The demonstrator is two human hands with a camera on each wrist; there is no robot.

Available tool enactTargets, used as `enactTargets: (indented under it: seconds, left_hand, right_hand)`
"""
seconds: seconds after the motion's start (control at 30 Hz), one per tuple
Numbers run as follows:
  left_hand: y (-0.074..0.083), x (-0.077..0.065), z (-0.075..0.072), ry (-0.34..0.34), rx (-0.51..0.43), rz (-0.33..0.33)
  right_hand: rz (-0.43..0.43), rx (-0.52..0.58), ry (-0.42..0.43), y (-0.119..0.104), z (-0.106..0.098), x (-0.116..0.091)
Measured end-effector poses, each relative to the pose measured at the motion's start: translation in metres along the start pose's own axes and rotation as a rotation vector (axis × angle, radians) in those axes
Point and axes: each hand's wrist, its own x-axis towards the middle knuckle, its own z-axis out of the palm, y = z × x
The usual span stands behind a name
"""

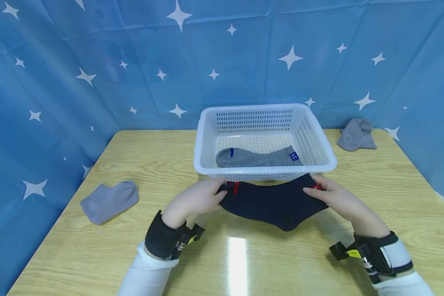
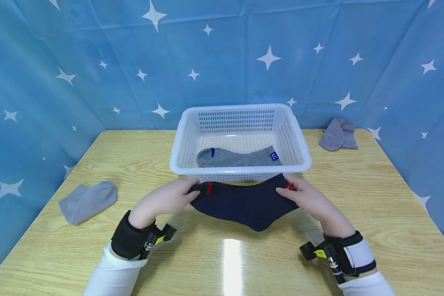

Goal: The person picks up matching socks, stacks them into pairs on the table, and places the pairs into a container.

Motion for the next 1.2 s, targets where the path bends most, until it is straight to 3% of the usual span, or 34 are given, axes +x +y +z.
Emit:
enactTargets:
  seconds: [0.17,0.27,0.4,0.5,0.7,0.83,0.93,1.07,1.2]
  left_hand:
    - [-0.001,0.000,-0.001,0.071,-0.039,-0.033]
    - [0.000,0.003,0.004,0.103,-0.036,-0.073]
    - [0.000,0.007,0.011,0.146,0.033,-0.062]
    - [-0.001,0.011,0.016,0.152,0.086,-0.083]
    - [-0.011,0.021,0.025,0.120,0.094,-0.153]
    - [-0.017,0.025,0.031,0.133,0.124,-0.151]
    - [-0.020,0.027,0.034,0.170,0.132,-0.150]
    - [-0.021,0.029,0.036,0.200,0.132,-0.161]
    - [-0.021,0.029,0.038,0.154,0.137,-0.180]
  right_hand:
    - [0.040,0.015,0.035,0.004,0.001,0.004]
    - [0.050,-0.035,0.071,0.009,0.003,0.007]
    - [0.008,-0.119,0.126,0.016,0.007,0.011]
    - [-0.030,-0.136,0.149,0.019,0.009,0.013]
    - [-0.044,-0.192,0.145,0.025,0.010,0.017]
    - [-0.034,-0.225,0.097,0.030,0.008,0.019]
    - [-0.017,-0.190,0.059,0.033,0.007,0.019]
    - [0.036,-0.183,0.060,0.035,0.006,0.020]
    - [0.064,-0.259,0.091,0.035,0.007,0.020]
